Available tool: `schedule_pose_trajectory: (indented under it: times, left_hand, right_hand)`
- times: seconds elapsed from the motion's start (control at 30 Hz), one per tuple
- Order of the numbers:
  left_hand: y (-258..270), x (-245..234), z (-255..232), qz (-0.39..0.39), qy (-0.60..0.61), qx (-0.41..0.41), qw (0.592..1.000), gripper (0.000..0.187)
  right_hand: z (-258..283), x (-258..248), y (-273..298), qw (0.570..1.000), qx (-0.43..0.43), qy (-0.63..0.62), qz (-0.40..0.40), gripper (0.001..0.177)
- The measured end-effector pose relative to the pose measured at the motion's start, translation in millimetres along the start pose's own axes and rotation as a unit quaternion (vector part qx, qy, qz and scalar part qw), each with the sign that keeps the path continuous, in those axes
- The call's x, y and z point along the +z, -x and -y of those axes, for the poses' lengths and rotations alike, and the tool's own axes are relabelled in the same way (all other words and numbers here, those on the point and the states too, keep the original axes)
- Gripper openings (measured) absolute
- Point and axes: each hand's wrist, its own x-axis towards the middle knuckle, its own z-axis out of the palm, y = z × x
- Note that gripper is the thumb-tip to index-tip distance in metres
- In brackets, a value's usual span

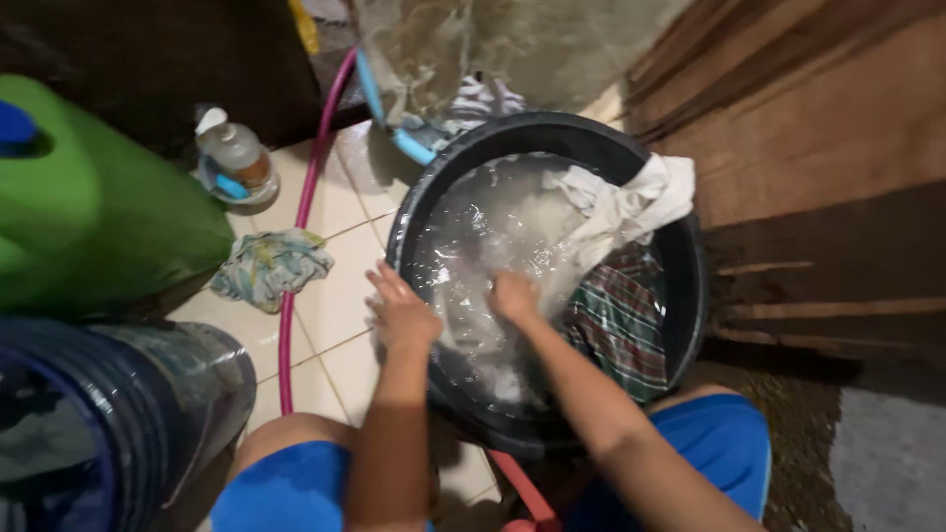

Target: The person washes white and patterned clothes by hand in a basin of soapy water, scrubbing and rinsing them one at a time.

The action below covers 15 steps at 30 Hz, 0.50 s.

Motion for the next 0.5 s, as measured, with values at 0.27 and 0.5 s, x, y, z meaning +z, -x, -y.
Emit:
schedule_pose_trajectory:
  times: [0.27,0.5]
  left_hand:
    - [-13.5,25.0,-7.7,-0.106,-0.254,0.023,0.961,0.085]
    - [20.3,77.7,-33.0,-0.066,-0.223,0.396,0.888,0.046]
  right_hand:
    - [-32.8,-15.3,139.5,0.952,-0.222,-0.167,-0.128,0.046]
    - [-67.9,21.1,157.8,0.913,0.1,-0.372,-0.138,0.049]
